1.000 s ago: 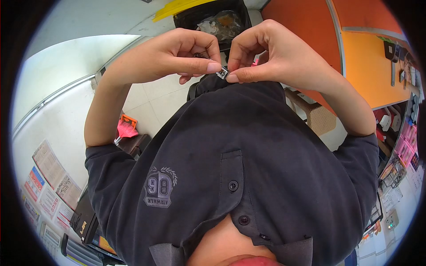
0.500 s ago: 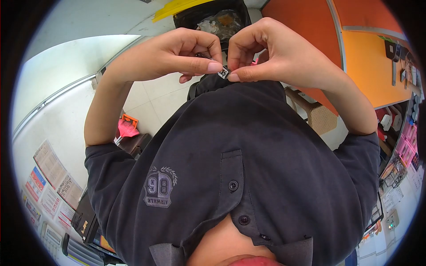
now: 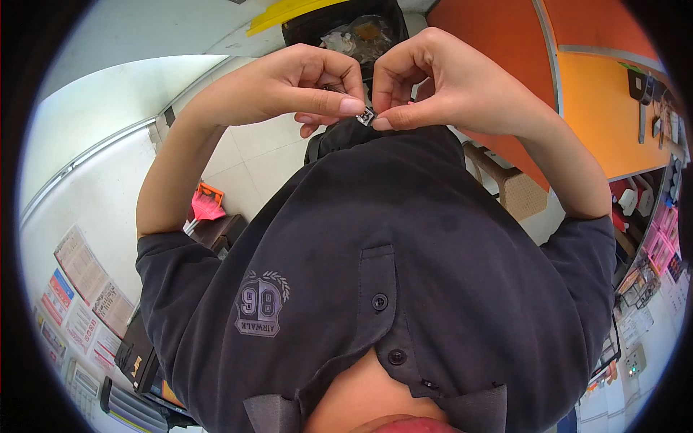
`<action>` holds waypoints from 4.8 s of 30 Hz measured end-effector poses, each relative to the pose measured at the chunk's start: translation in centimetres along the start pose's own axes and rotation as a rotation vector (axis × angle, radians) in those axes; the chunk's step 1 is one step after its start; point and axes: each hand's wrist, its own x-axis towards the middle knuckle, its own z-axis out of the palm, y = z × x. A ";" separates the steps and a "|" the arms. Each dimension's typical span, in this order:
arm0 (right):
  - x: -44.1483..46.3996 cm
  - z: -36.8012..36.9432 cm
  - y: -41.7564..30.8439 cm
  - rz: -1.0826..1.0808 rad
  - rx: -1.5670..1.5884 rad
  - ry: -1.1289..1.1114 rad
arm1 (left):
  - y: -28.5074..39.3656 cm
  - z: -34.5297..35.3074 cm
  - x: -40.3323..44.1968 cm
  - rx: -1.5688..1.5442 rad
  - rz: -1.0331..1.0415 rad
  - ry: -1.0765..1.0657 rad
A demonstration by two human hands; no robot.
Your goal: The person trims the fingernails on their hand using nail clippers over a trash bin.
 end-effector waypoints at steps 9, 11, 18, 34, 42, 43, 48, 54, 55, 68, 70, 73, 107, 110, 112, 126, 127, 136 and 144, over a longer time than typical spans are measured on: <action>0.6 -0.9 0.8 0.011 0.108 -0.026 | 0.3 -0.2 0.4 -0.018 0.001 0.053; 0.7 -1.3 0.9 0.021 0.140 -0.035 | 0.4 -0.3 0.6 -0.012 0.002 0.064; 1.4 -2.5 1.7 0.010 0.139 -0.076 | 0.6 -1.1 1.4 -0.003 -0.028 0.068; 4.7 -5.7 3.3 0.003 0.099 -0.135 | -0.3 -4.5 3.1 0.023 -0.054 0.143; 6.1 -7.5 3.2 0.002 0.087 -0.082 | -0.6 -7.0 4.6 0.021 0.005 0.130; 6.1 -7.7 3.2 0.007 0.084 -0.080 | -0.6 -7.1 4.7 0.023 0.011 0.131; 6.4 -9.0 3.2 0.098 0.140 -0.123 | -0.6 -7.7 5.2 0.040 -0.011 0.155; 6.5 -9.5 2.4 0.175 0.103 -0.095 | -0.6 -9.0 5.4 0.088 -0.016 0.117; 6.6 -9.6 2.3 0.180 0.081 -0.092 | -0.4 -9.3 5.5 0.062 -0.023 0.108; 6.1 -9.7 2.4 -0.009 0.339 -0.168 | 0.2 -8.8 5.9 0.061 0.048 0.168; 6.2 -9.5 2.1 0.078 0.320 -0.198 | 0.1 -8.6 6.0 0.050 0.071 0.167; 6.1 -9.2 1.4 0.081 0.392 -0.270 | -0.2 -8.5 5.9 0.035 0.062 0.138; 4.1 -8.5 1.7 -0.111 0.424 -0.247 | 4.6 -6.4 4.0 0.034 -0.158 -0.039; 4.1 -8.5 1.7 -0.107 0.436 -0.243 | 4.6 -6.2 3.7 0.007 -0.131 -0.029; 4.2 -8.5 1.9 -0.126 0.452 -0.250 | 3.8 -6.7 3.9 -0.029 -0.096 -0.061; 4.5 -8.9 1.5 -0.045 0.445 -0.238 | 2.5 -7.2 4.6 -0.051 -0.038 -0.023; 4.4 -8.9 1.4 -0.036 0.438 -0.224 | 2.4 -7.3 4.6 -0.053 -0.038 -0.021; 5.3 -9.4 2.6 -0.029 0.377 -0.064 | 1.8 -9.2 4.9 0.038 -0.044 0.108; 4.9 -7.7 5.8 -0.313 0.454 0.163 | -0.3 -9.3 4.5 0.899 0.170 0.815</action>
